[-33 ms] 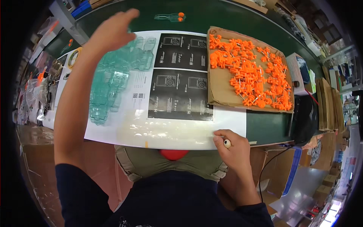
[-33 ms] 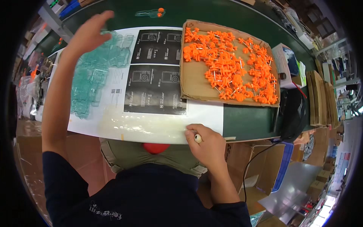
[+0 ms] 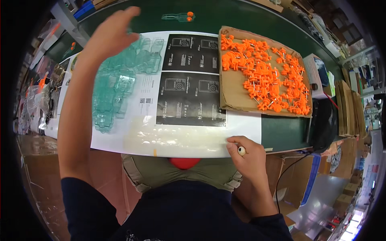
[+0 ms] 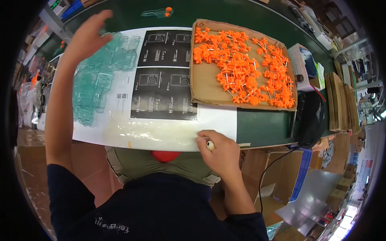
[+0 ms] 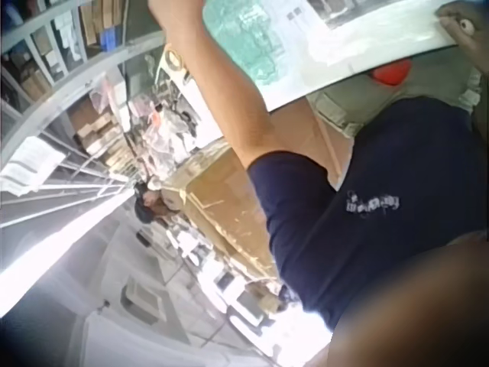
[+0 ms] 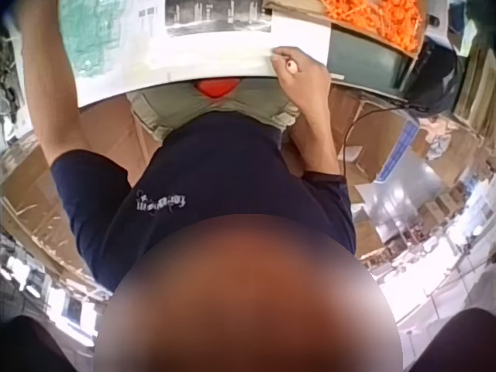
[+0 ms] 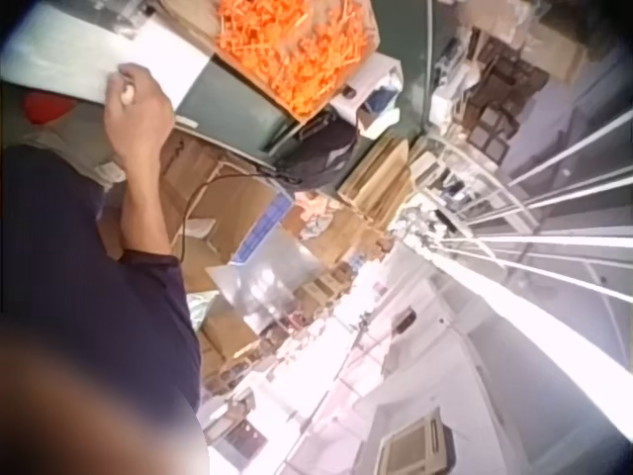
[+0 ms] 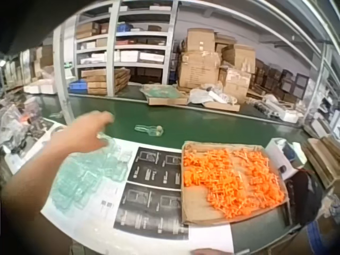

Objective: The person assembles small orange gears into a clear plastic component housing using a white pin tool.

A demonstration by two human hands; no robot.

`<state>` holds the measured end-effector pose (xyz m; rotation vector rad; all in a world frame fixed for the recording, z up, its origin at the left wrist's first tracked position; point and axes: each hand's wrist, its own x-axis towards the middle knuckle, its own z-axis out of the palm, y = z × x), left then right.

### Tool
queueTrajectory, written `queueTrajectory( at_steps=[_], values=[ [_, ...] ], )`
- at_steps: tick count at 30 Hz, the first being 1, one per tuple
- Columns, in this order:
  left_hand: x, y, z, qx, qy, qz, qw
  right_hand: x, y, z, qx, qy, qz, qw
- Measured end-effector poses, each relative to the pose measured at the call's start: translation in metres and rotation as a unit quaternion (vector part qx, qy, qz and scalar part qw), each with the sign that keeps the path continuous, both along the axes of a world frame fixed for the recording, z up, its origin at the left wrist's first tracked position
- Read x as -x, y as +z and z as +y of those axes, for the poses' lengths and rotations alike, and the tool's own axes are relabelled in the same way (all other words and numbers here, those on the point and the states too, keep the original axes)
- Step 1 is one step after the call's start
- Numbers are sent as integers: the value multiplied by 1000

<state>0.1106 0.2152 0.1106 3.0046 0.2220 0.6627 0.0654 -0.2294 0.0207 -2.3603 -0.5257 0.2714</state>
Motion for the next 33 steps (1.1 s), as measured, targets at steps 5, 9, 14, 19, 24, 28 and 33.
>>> queueTrajectory(
  at_steps=[5, 9, 14, 19, 24, 28, 33],
  values=[
    [75, 6, -74, 276, -23, -80, 958, -15, 8, 1, -35, -8, 25, 999],
    [127, -69, -142, 481, -152, -71, 860, -42, 39, 16, -71, -6, -9, 997],
    [155, -92, -184, 281, -75, 16, 957, -110, 63, 58, 9, -29, -136, 990],
    [138, -85, -210, 168, -67, -7, 983, -155, 61, 97, 162, -4, -247, 955],
    [129, -115, -215, 176, -123, -20, 977, -165, 60, 115, 193, 31, -248, 949],
    [145, -102, -223, 168, -148, 6, 975, -174, 55, 117, 215, 50, -243, 945],
    [141, -83, -220, 187, -196, -48, 961, -190, 47, 121, 261, 106, -226, 932]
  ],
)
